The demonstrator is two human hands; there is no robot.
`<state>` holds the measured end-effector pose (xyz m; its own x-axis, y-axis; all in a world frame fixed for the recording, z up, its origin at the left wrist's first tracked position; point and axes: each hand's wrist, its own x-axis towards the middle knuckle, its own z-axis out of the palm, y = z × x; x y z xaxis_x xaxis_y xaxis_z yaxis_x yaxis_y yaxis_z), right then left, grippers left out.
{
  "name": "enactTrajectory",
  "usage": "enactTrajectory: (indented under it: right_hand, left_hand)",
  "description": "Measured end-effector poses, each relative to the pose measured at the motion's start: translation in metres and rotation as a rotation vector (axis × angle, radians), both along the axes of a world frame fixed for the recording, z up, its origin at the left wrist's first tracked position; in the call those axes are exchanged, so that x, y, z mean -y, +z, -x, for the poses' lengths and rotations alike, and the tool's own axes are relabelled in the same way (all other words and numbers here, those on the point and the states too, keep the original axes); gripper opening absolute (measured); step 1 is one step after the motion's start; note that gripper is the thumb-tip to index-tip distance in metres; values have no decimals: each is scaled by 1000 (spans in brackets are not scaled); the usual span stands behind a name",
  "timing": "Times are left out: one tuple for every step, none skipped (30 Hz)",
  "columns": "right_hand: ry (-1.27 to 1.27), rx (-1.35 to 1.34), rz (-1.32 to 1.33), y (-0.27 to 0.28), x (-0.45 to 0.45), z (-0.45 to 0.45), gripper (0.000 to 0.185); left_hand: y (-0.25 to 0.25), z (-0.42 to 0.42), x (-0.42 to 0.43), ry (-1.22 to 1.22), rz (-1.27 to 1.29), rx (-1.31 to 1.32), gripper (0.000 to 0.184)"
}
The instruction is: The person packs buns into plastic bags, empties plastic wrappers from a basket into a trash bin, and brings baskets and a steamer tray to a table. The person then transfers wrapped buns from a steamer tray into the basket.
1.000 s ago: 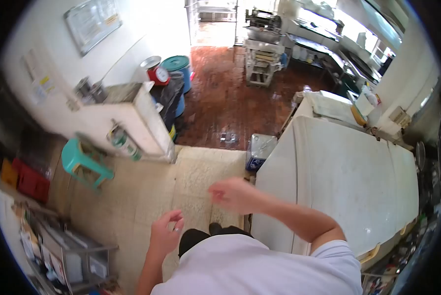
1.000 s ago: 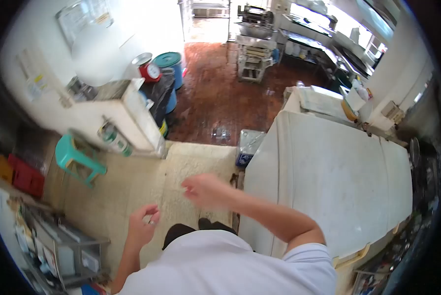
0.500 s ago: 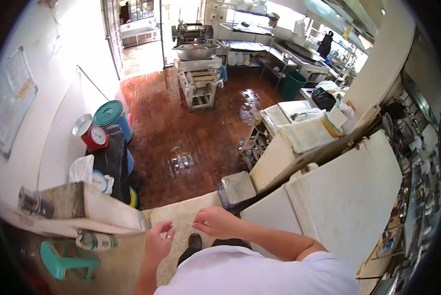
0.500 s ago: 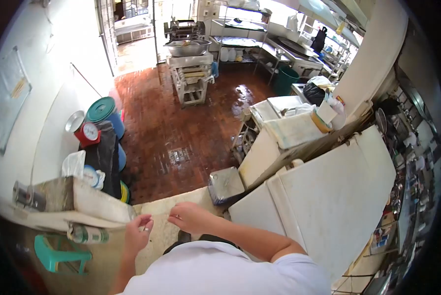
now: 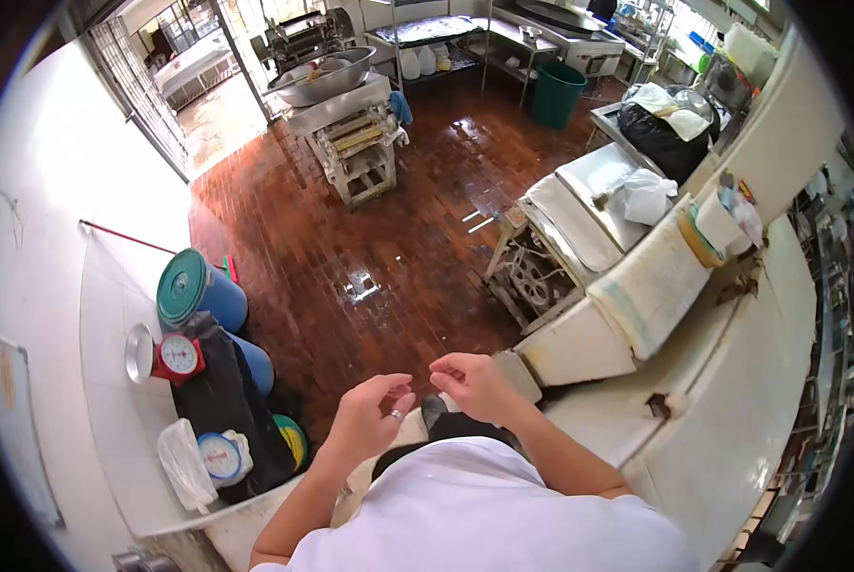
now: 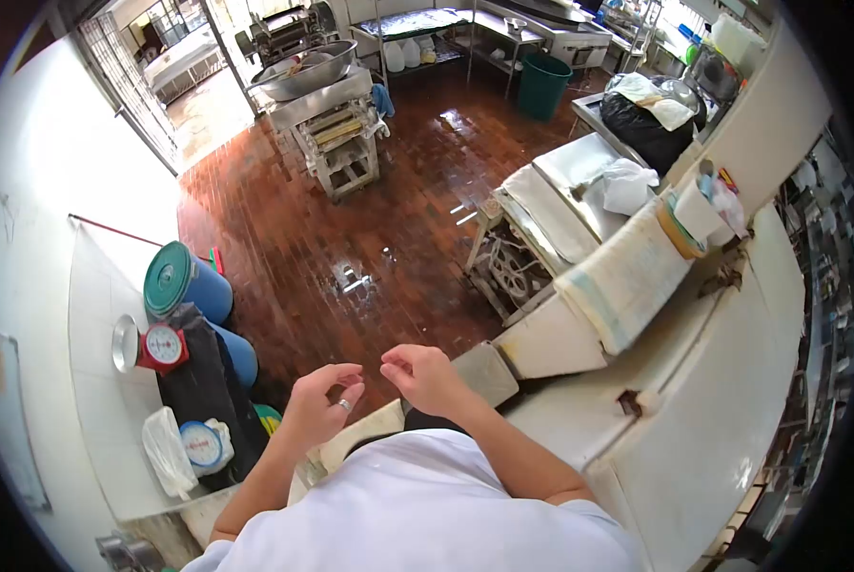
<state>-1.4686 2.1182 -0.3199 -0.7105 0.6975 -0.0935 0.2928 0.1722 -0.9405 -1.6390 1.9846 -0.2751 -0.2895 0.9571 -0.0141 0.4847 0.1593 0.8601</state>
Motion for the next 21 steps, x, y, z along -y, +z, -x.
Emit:
enactTrajectory:
  right_hand:
    - [16,-8,-26,2,-25,18,25]
    - [41,-3,-78,10,-47,35,24]
    - [78,-18,-117,17,-67,52,24]
    - [114,-31,-160,22,-88,69,24]
    - [147,-42,-202,26,-106,84,25]
    - [162,-48,-232,29,-122,100,24]
    - [173,-43,-264,24,-139,115,23]
    - [184,-34,-298,16,-156,128,21]
    - [196,-23,-333,6,-173,139,19]
    - [194,-39,-305,-4,-191,149,18]
    - [151,-50,-268,-20,-209,159,19]
    - [103,-67,-230,-39,-226,167,20]
    - [51,-88,-200,-57,-247,177,21]
    - [-14,-48,-109,-73,-266,186,20]
    - [-70,-7,-117,-96,-284,194,21]
    - [-125,37,-133,-121,-308,203,21]
    - [-182,87,-136,-144,-328,214,22]
    - [-260,101,-135,-166,-345,222,23]
    - [-281,112,-110,-169,-362,226,23]
    - [-299,119,-84,-167,-379,229,24]
    - [-315,118,-58,-164,-399,233,24]
  left_hand:
    - [-1,18,-15,31,10,2,27]
    - [-3,36,-28,61,17,3,27]
    - [-6,54,-43,90,18,3,27]
    - [-11,72,-56,116,44,-3,27]
    - [-20,88,-69,150,64,10,26]
    - [-30,104,-82,179,83,23,25]
    - [-43,121,-97,205,97,37,25]
    - [-59,138,-114,215,107,62,26]
    - [-71,155,-132,202,125,57,26]
    - [-83,172,-153,188,144,51,26]
    - [-96,190,-175,171,168,40,26]
    - [-109,206,-201,151,180,61,26]
    - [-129,227,-230,105,164,63,26]
    - [-152,248,-260,53,150,64,26]
    - [-174,268,-289,-2,142,68,26]
    - [-192,287,-324,-53,158,56,25]
    - [-205,302,-362,-107,191,18,26]
    - [-211,310,-401,-177,176,-33,27]
    - [-209,312,-442,-242,158,-77,28]
    - [-202,310,-479,-318,119,-43,28]
    - [-189,304,-516,-390,80,-16,28]
